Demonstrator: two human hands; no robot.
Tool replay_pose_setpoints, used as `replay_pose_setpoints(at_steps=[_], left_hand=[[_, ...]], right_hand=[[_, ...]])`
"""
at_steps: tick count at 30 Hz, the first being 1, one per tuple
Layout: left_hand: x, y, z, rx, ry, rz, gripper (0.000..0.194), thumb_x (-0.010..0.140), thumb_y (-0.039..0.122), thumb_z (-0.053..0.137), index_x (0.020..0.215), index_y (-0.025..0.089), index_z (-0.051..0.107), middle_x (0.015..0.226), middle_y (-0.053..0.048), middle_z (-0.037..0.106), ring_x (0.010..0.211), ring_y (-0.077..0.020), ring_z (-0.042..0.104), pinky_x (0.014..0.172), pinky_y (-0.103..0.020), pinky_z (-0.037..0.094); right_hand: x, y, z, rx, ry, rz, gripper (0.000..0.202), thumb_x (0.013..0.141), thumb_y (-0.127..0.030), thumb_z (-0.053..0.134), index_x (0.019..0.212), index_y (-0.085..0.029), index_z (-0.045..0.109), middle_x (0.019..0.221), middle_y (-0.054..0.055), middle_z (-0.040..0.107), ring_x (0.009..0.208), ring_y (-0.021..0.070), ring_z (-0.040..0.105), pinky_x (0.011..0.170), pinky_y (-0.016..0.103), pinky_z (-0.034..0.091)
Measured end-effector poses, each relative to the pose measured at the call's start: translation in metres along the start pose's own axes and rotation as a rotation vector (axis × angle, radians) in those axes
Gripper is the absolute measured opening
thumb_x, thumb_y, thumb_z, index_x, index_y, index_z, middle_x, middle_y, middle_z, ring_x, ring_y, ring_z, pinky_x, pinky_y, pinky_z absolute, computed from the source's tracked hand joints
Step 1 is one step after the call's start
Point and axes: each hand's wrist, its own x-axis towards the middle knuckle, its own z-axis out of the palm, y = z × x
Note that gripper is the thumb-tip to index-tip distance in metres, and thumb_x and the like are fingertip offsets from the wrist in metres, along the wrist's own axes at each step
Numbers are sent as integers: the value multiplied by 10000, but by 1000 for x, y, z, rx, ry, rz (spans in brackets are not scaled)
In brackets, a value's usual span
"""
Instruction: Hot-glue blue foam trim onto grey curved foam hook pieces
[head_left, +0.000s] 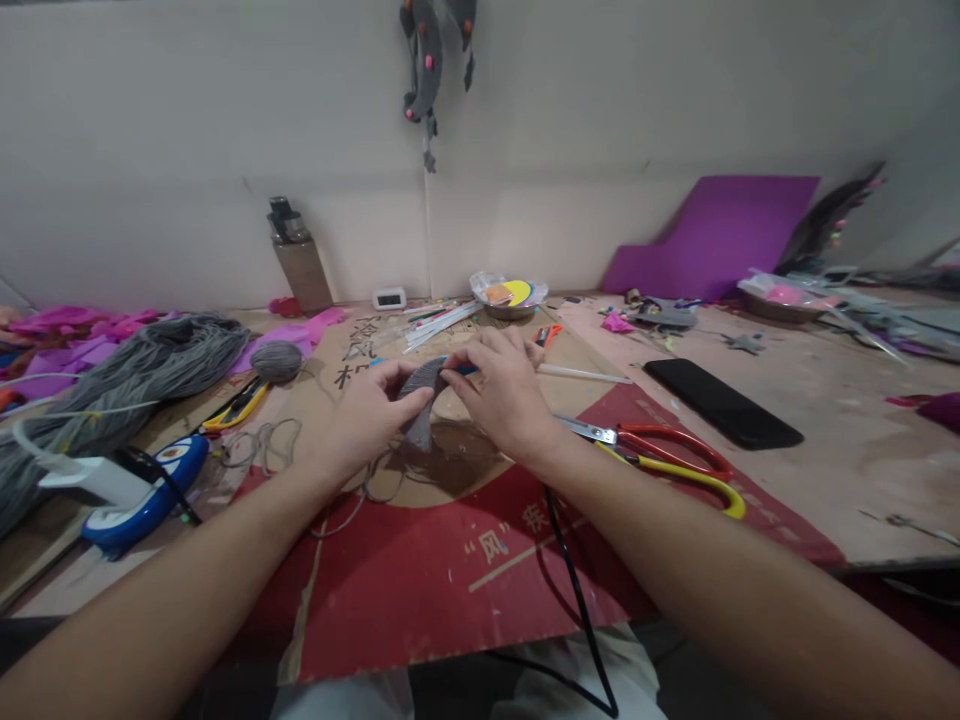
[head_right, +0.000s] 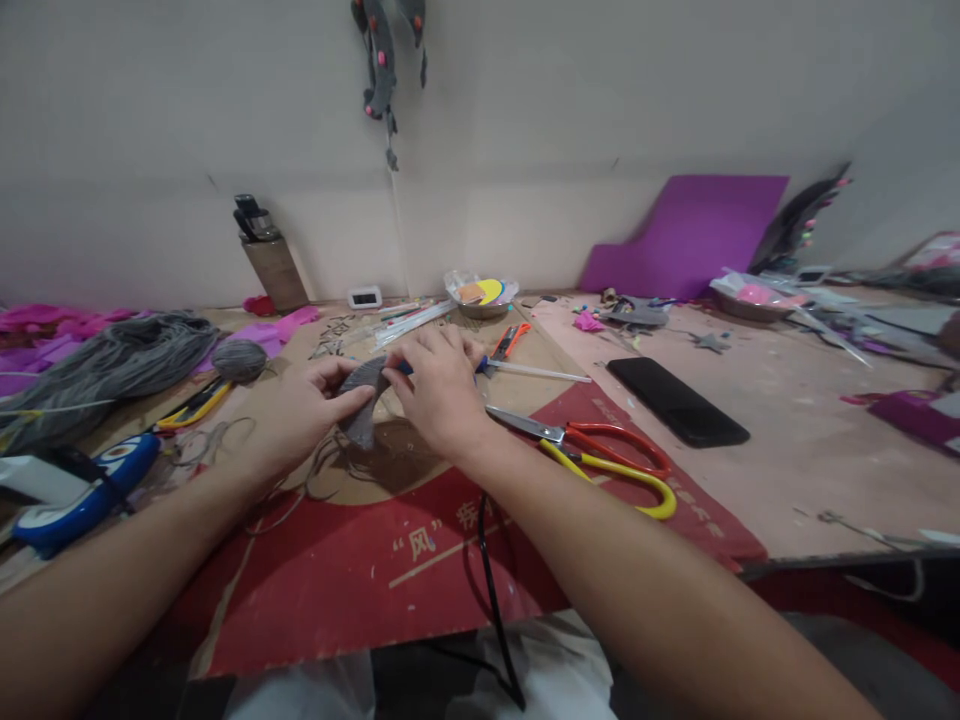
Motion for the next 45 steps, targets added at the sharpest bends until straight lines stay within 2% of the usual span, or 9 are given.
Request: replay_pose_setpoints(at_steps=[5, 12, 23, 26, 30, 33, 38, 41, 45], left_hand=[[-1, -2, 2, -50, 17, -33, 115, 732, 263, 724, 832, 206, 727, 764, -2, 685, 669, -148, 577, 612, -245, 427], [7, -6, 2, -563, 94, -277, 160, 675, 209, 755, 816, 154, 702, 750, -25, 697, 605, -129, 596, 567, -246, 490], [16, -15, -7, -685, 201, -333, 91, 665, 149, 727, 744, 141, 683, 681, 3, 640, 615, -97, 565, 548, -188, 464], [16, -14, -8, -702, 215, -330, 104, 663, 125, 725, 754, 150, 679, 706, 5, 653, 617, -94, 575, 553, -184, 473], [17, -15, -9, -699, 151, -316, 111, 658, 120, 713, 760, 148, 679, 751, -9, 677, 630, -103, 593, 598, -210, 501], [15, -14, -9, -684, 112, -291, 136, 658, 131, 718, 790, 143, 688, 770, -9, 683, 643, -98, 599, 617, -203, 488], [11, -13, -6, -630, -3, -288, 169, 660, 183, 752, 812, 142, 693, 738, 0, 667, 622, -96, 578, 616, -217, 462], [11, -14, -4, -516, -31, -219, 161, 677, 213, 749, 811, 144, 694, 770, -11, 672, 689, -114, 594, 680, -234, 464], [10, -14, -4, -255, 148, -129, 184, 698, 246, 759, 830, 155, 670, 795, -13, 658, 732, -116, 581, 675, -218, 440]], right_hand=[[1, -1, 2, 34, -31, 77, 40, 830, -236, 600, 792, -230, 610, 920, 55, 667, 957, 248, 529, 833, 409, 283], [2, 1, -3, 210, -20, 159, 69, 844, -245, 529, 781, -222, 514, 884, 53, 625, 869, 211, 526, 799, 374, 333], [-9, -17, -8, 633, -438, -237, 310, 936, -336, 504, 652, -211, 486, 686, -5, 508, 707, 141, 488, 699, 291, 396], [-11, -20, -12, 645, -372, -271, 48, 868, -251, 601, 843, -217, 578, 947, 46, 608, 927, 177, 543, 809, 319, 431], [-6, -7, -8, 516, -76, 238, 232, 811, -295, 642, 997, -212, 530, 1067, 84, 597, 917, 194, 540, 794, 353, 448], [-1, 5, 0, 580, -67, 464, 321, 793, -409, 658, 995, -201, 521, 1053, 85, 609, 926, 195, 556, 840, 371, 445], [1, 4, 6, 912, -219, 470, 267, 802, -406, 637, 953, -196, 567, 902, 34, 654, 837, 160, 602, 784, 324, 460], [0, -1, 3, 828, -186, 420, 169, 826, -357, 608, 815, -188, 598, 738, -3, 621, 701, 139, 567, 708, 304, 438], [-4, -3, -3, 545, -55, 269, 160, 859, -325, 596, 791, -183, 623, 703, 6, 619, 657, 143, 540, 652, 294, 403]])
